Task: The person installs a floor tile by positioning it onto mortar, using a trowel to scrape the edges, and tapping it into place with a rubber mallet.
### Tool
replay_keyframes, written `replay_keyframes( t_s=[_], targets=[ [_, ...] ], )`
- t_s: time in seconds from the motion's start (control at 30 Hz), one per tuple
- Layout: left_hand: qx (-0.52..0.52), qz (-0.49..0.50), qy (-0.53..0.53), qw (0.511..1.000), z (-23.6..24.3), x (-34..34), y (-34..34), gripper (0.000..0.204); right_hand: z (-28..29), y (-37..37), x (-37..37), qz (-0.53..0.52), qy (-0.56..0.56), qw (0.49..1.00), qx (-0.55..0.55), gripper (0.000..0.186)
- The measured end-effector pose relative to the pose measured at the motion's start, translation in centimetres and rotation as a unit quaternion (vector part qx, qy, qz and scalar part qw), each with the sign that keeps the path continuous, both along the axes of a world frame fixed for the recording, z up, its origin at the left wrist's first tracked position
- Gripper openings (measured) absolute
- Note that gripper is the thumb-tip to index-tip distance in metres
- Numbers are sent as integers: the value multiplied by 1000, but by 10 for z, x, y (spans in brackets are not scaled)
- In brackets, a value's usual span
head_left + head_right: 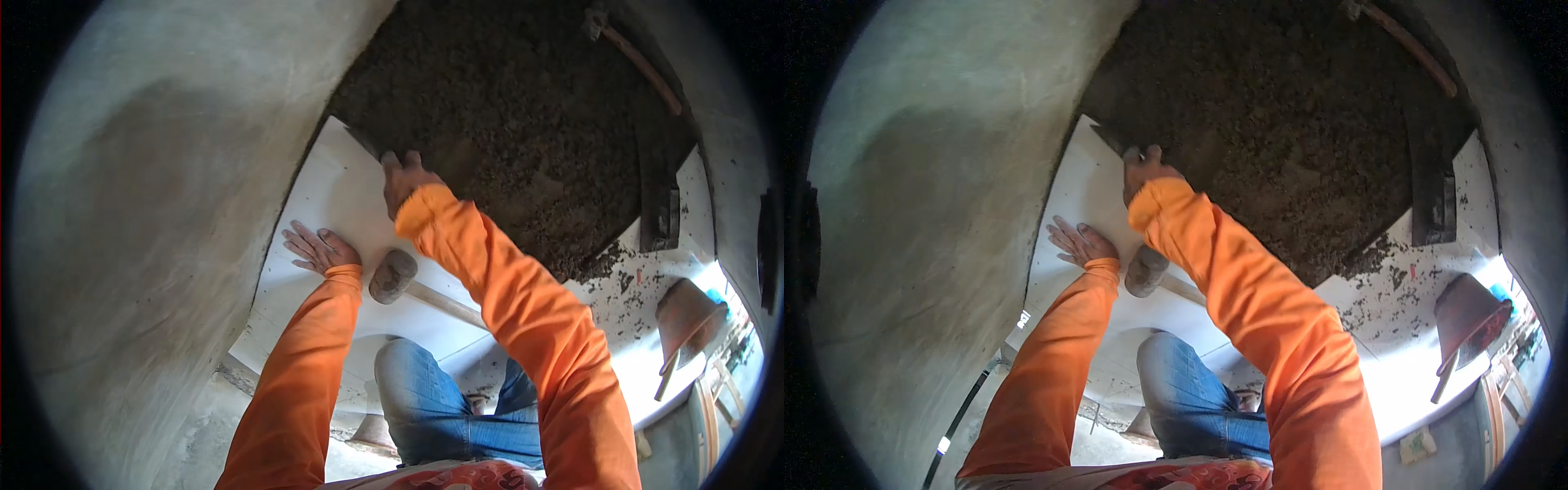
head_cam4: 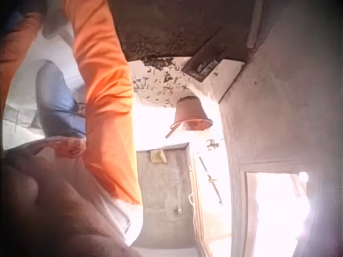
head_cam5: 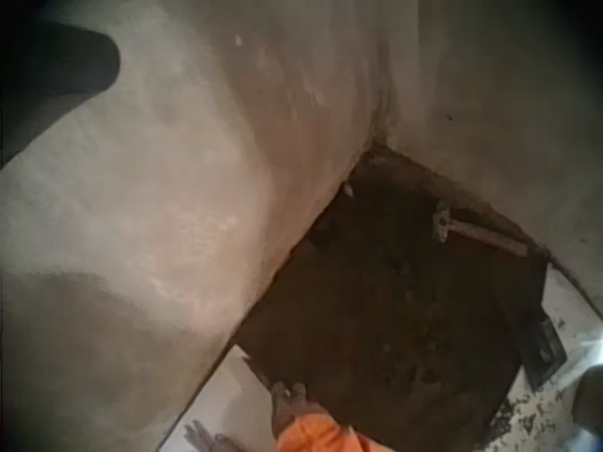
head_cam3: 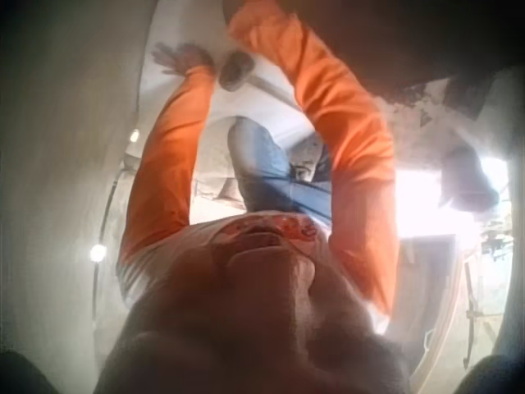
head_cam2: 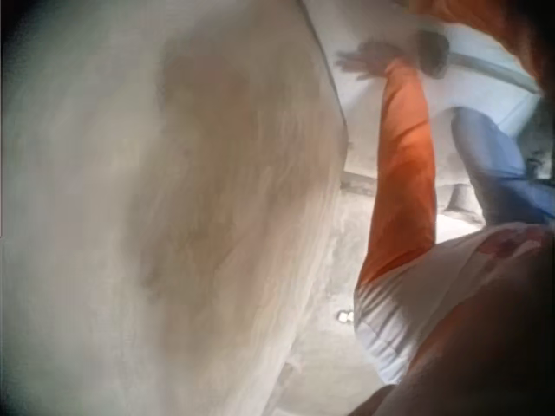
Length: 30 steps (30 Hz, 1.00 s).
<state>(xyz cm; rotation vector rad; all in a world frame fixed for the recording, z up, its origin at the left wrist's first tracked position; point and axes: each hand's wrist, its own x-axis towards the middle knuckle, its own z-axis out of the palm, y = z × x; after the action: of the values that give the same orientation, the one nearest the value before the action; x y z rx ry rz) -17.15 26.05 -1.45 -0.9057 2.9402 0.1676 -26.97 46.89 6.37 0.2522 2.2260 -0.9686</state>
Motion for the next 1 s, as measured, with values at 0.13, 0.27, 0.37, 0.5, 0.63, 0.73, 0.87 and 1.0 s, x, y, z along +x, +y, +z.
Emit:
replay_keyframes(
  t_s=[0.13, 0.27, 0.37, 0.5, 0.63, 0.73, 0.87, 1.0],
  targets=[
    [-11, 10, 23, 1000, 4, 1, -7, 63, -71, 53, 134, 14, -16, 1000, 15, 36],
    [-23, 3, 21, 999, 0, 4, -7, 63, -4, 90, 138, 53, -41, 997, 27, 33],
    [-23, 7, 22, 999, -2, 4, -7, 62, -5, 98, 120, 75, -60, 995, 23, 27],
    [12, 2, 26, 1000, 0, 1, 5, 63, -26, 140, 112, 15, 211, 977, -19, 17],
    [-7, 19, 16, 1000, 2, 4, -3, 62, 26, 176, 94, -67, 141, 986, -58, 17],
    [-5, 23, 16, 1000, 3, 2, -4, 61, 39, 202, 121, -158, 198, 967, -26, 21],
    [9, -17, 10, 1000, 3, 9, -17, 60, 9, 274, 189, -178, 364, 892, 200, 37],
    [167, -214, 87, 958, -20, 73, -109, 54, -20, 320, 212, -206, 326, 897, 216, 41]
  ],
)
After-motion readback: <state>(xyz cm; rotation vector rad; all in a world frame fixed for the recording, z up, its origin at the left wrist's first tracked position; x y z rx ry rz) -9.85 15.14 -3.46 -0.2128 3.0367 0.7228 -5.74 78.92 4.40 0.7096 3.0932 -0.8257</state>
